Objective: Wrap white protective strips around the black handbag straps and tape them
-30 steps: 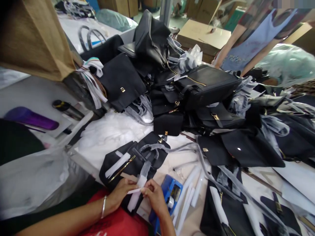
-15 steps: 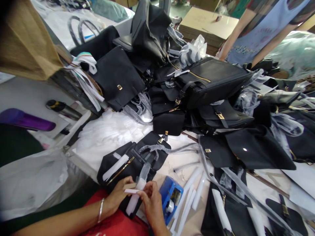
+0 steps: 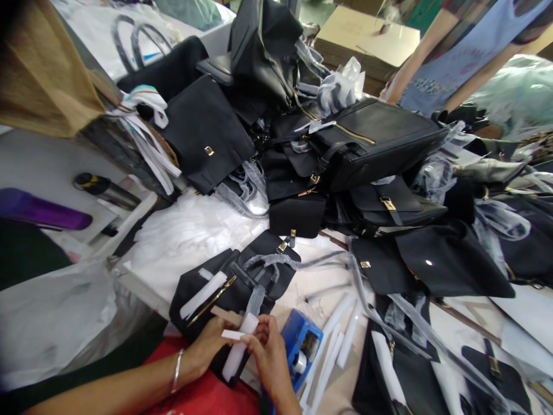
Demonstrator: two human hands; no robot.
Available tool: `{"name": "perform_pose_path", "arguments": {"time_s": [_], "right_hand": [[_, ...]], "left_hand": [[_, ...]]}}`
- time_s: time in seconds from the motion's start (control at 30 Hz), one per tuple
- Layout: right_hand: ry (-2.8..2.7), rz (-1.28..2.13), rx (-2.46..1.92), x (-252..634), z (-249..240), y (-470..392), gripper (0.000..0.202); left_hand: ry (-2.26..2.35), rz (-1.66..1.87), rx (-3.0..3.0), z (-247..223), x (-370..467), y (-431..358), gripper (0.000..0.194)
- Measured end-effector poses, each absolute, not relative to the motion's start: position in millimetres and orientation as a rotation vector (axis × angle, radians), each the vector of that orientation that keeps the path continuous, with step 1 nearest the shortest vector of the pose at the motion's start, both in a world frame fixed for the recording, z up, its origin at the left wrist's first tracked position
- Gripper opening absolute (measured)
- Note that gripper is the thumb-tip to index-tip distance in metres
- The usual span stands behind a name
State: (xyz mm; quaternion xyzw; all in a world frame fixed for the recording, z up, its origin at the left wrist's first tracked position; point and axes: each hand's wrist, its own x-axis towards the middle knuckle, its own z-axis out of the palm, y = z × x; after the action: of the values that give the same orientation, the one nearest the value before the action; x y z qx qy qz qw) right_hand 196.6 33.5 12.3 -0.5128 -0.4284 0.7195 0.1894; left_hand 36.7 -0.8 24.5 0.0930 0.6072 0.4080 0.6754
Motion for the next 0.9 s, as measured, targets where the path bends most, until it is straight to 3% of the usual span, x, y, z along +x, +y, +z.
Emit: {"name": "perform_pose_path", "arguments": {"time_s": [0.3,0.67,0.9], "right_hand": [[-1.496,1.82,-1.53,192.4,10.1,26.9,0.042],[-1.315,1.992,-1.546,187.8,20.9,43.7,0.039],[-1.427,1.923,-1.576,188.5,20.2,42.5,0.038]], "left_hand": [[1.378,0.96,0.208,13.0,36.9,-6.8,0.021],[1.296,0.915,0.14,12.6,37.4,-10.9,0.021],[1.279,0.885,0.094,16.0,35.1,-9.5,0.012]]}}
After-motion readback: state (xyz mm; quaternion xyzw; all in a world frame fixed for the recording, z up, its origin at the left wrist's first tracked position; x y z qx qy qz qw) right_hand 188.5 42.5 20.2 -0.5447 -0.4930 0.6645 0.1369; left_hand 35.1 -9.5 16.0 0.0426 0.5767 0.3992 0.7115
